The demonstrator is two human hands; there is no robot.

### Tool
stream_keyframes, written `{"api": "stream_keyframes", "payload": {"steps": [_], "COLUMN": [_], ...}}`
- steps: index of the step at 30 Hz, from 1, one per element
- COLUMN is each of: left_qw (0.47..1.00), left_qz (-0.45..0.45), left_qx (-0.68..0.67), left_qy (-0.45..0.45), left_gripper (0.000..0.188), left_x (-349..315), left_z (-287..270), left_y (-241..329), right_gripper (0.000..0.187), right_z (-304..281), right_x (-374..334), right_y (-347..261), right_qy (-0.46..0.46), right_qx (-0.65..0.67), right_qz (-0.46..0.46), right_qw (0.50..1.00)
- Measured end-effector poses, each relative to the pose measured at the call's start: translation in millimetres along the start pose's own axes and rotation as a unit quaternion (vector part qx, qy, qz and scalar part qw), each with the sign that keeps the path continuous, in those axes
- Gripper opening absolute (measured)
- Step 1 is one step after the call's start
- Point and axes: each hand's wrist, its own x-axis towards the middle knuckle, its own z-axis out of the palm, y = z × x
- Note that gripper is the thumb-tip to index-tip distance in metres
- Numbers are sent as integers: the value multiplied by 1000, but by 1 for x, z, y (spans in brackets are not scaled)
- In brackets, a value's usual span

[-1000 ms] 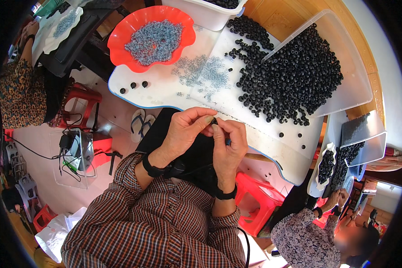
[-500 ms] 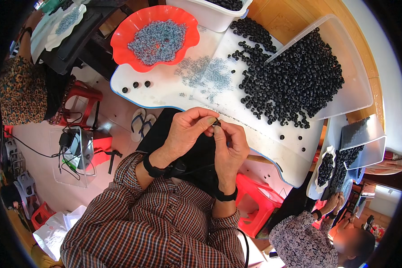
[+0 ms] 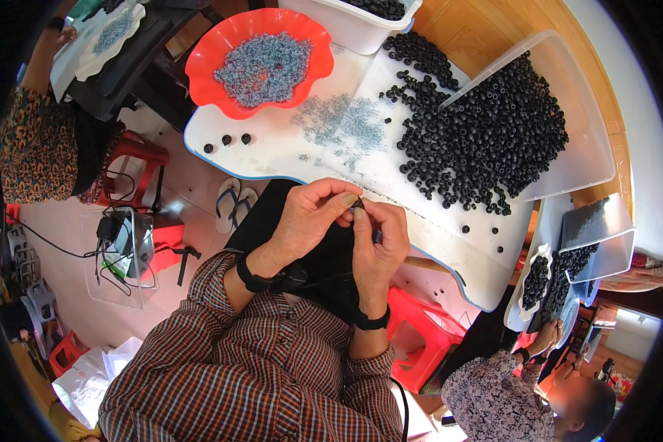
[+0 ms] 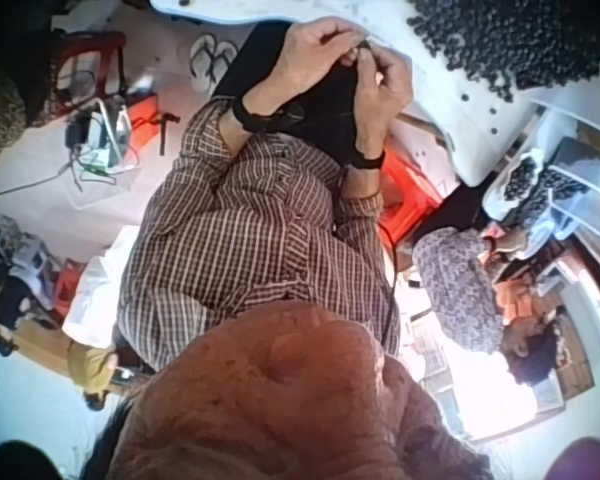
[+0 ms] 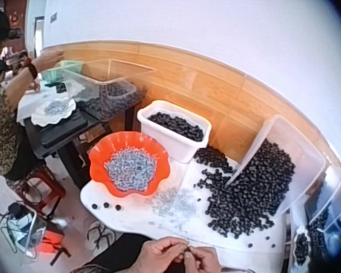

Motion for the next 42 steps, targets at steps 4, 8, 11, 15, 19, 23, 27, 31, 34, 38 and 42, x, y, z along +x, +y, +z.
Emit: {"api": "stream_keyframes", "payload": {"steps": [4, 8, 11, 15, 19, 23, 27, 31, 34, 38, 42], "left_qw": [1000, 1000, 1000, 1000, 1000, 998, 998, 1000, 999, 990, 964], "left_qz": [2, -2, 6, 3, 17, 29, 25, 1, -9, -42, -60], "left_qx": [11, 21, 20, -7, 5, 45, 50, 21, -15, -119, -244], "left_qy": [-1, 6, 4, 4, -14, -19, -13, -15, -34, -56, -91], "left_gripper": [18, 19, 20, 21, 24, 24, 23, 22, 21, 21, 23], "left_x": [-1, -1, -1, -2, -3, -4, -5, -5, -1, 1, 2], "left_z": [1, 2, 2, 2, 3, 2, 2, 3, -4, -11, -16], "left_y": [0, 1, -1, 1, 1, 0, -1, 0, 3, 8, 10], "right_gripper": [10, 10, 11, 11, 12, 13, 13, 12, 10, 11, 12], "right_z": [1, 4, 2, 2, 1, 2, 2, 3, 5, 0, -2], "right_x": [-1, -1, -1, -1, -2, -3, -5, -6, -7, -10, -11], "right_y": [1, -5, 2, 3, 2, -1, 1, 1, -8, -6, -7], "right_qy": [-1, -4, -3, 5, 2, -6, -14, -18, -1, 32, 43], "right_qx": [48, 99, 65, 73, 63, 45, 32, 47, 139, 141, 131], "right_qz": [35, 77, 56, 52, 50, 38, 34, 33, 65, 83, 112], "right_qw": [998, 992, 996, 996, 997, 998, 999, 998, 988, 986, 984]}}
